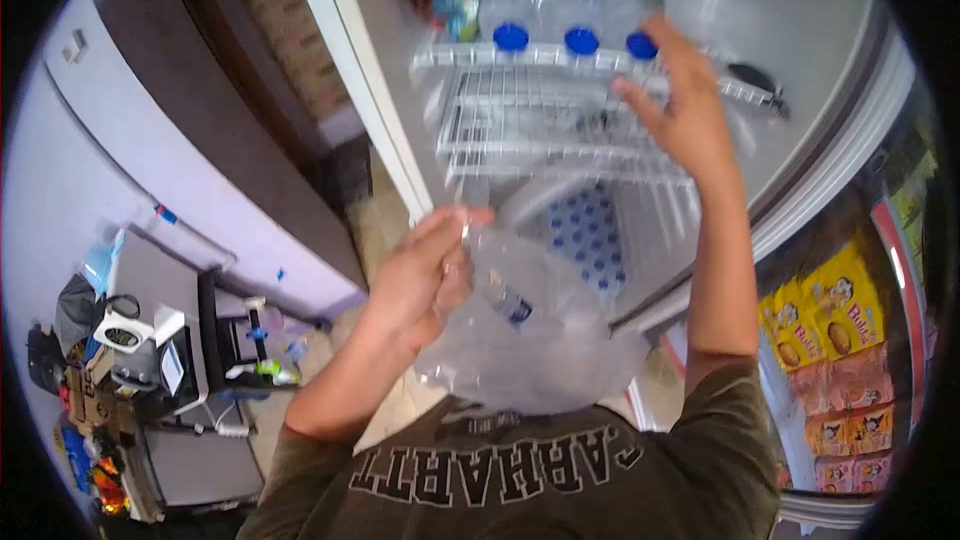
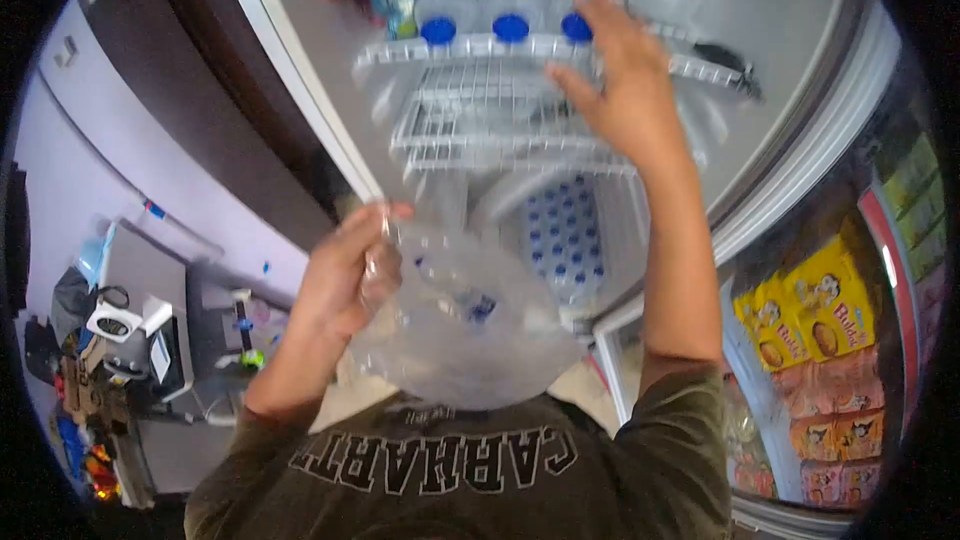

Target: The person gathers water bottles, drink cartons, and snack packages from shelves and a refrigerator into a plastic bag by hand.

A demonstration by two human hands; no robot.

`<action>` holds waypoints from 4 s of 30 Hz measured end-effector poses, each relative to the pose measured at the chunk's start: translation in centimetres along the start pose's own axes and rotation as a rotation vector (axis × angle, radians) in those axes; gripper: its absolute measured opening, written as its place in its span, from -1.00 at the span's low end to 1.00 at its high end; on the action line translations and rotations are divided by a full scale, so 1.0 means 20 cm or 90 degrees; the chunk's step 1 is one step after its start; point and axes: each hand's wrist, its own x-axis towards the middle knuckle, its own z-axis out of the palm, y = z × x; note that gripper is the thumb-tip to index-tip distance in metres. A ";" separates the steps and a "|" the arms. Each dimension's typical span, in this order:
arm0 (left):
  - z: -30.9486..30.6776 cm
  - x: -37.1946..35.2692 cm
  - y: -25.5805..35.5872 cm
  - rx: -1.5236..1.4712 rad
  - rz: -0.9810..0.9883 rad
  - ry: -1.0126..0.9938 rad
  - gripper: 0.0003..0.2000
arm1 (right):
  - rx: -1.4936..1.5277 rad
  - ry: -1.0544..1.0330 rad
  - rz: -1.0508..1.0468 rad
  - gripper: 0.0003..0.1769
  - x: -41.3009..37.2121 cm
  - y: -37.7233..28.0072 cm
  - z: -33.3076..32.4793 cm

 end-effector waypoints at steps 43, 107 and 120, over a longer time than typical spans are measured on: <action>-0.20 0.17 -0.11 0.050 -0.049 -0.084 -0.76 | 0.433 -0.008 0.251 -0.46 -0.39 -0.24 -0.93; -1.03 -0.16 -0.61 0.137 -0.046 -0.020 -0.76 | 0.408 0.096 0.398 -0.75 -0.61 -1.12 -0.90; -0.81 -0.39 -0.58 0.322 0.228 0.087 -0.85 | 0.014 0.329 0.004 -0.75 0.29 -0.48 0.13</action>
